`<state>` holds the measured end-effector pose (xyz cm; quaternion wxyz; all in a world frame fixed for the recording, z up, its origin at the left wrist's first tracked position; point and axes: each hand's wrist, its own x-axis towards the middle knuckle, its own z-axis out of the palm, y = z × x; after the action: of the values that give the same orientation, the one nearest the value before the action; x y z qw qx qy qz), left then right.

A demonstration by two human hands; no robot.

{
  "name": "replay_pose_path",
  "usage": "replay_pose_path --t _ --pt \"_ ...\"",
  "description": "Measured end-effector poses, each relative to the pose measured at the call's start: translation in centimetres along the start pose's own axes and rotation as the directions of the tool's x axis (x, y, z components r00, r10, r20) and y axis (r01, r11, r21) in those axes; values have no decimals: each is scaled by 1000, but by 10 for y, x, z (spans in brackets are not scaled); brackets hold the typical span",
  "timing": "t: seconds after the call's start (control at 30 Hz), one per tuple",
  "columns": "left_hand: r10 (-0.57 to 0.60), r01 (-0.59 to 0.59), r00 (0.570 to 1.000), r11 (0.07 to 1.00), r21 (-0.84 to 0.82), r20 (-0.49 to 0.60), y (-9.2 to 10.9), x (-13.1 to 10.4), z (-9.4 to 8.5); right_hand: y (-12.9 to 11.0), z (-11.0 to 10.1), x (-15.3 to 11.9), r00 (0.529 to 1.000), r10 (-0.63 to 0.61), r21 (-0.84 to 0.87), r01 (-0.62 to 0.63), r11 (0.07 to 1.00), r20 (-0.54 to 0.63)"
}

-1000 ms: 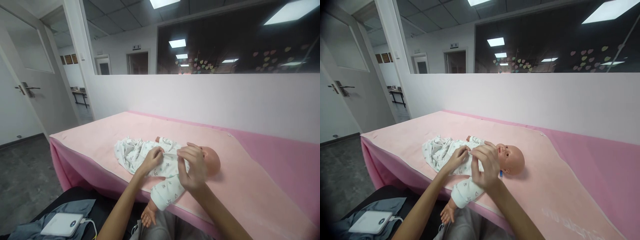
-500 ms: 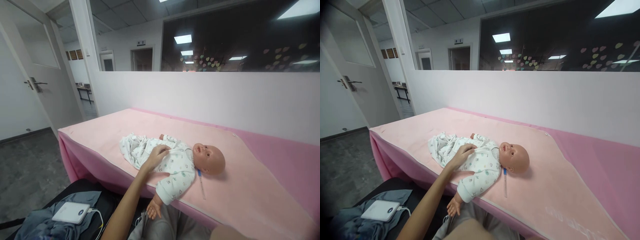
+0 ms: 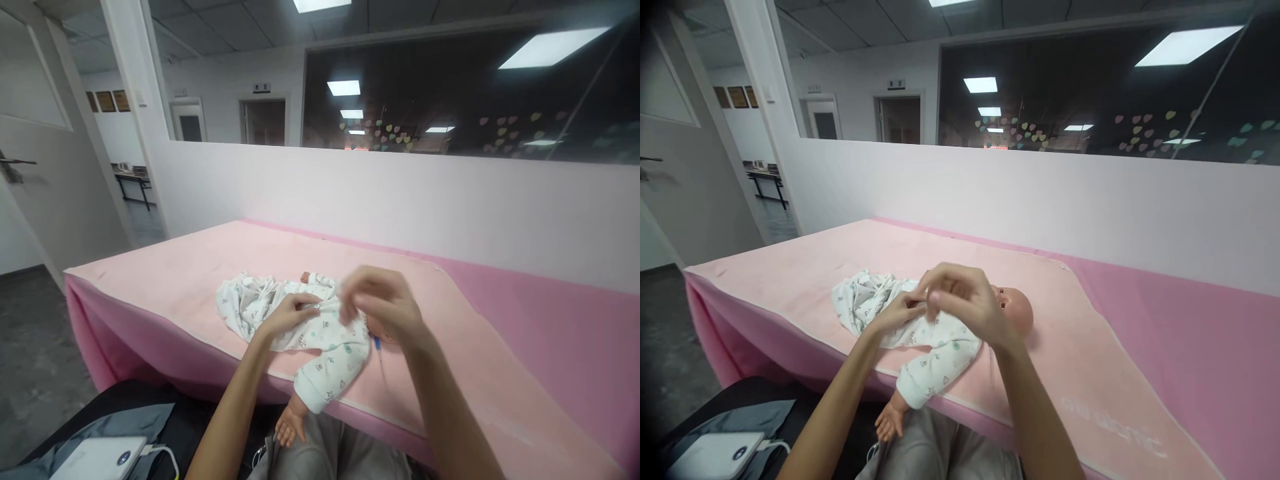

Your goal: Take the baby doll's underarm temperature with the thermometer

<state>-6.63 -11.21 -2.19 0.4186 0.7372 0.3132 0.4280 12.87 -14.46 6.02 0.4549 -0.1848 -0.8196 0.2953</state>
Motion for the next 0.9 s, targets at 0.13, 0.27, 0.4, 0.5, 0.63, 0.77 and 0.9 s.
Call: replay_pose_path --t 0.13,0.27,0.4,0.5,0.63,0.77,0.9 --pt "16 -16 1000 999 -50 14 0 1 1 17 16 1 958 239 -276 -275 921 -157" --pt "2 -1 1000 999 -36 13 -3 1 2 56 32 -7 941 248 -296 -311 903 -231" --pt "24 -23 1000 999 -22 15 -3 1 1 70 35 -17 942 211 -291 -285 913 -260" --pt "41 -41 999 999 14 25 0 1 2 71 33 -19 947 209 -261 -271 926 -243" --pt "20 -21 1000 991 130 8 3 2 6 75 30 -19 949 240 -187 -278 942 -203" --pt "27 -27 1000 986 163 -2 6 1 8 79 27 -19 944 275 -117 -298 947 -180" --pt "28 -31 999 994 104 27 6 0 8 76 26 -19 937 295 -49 -309 950 -188"
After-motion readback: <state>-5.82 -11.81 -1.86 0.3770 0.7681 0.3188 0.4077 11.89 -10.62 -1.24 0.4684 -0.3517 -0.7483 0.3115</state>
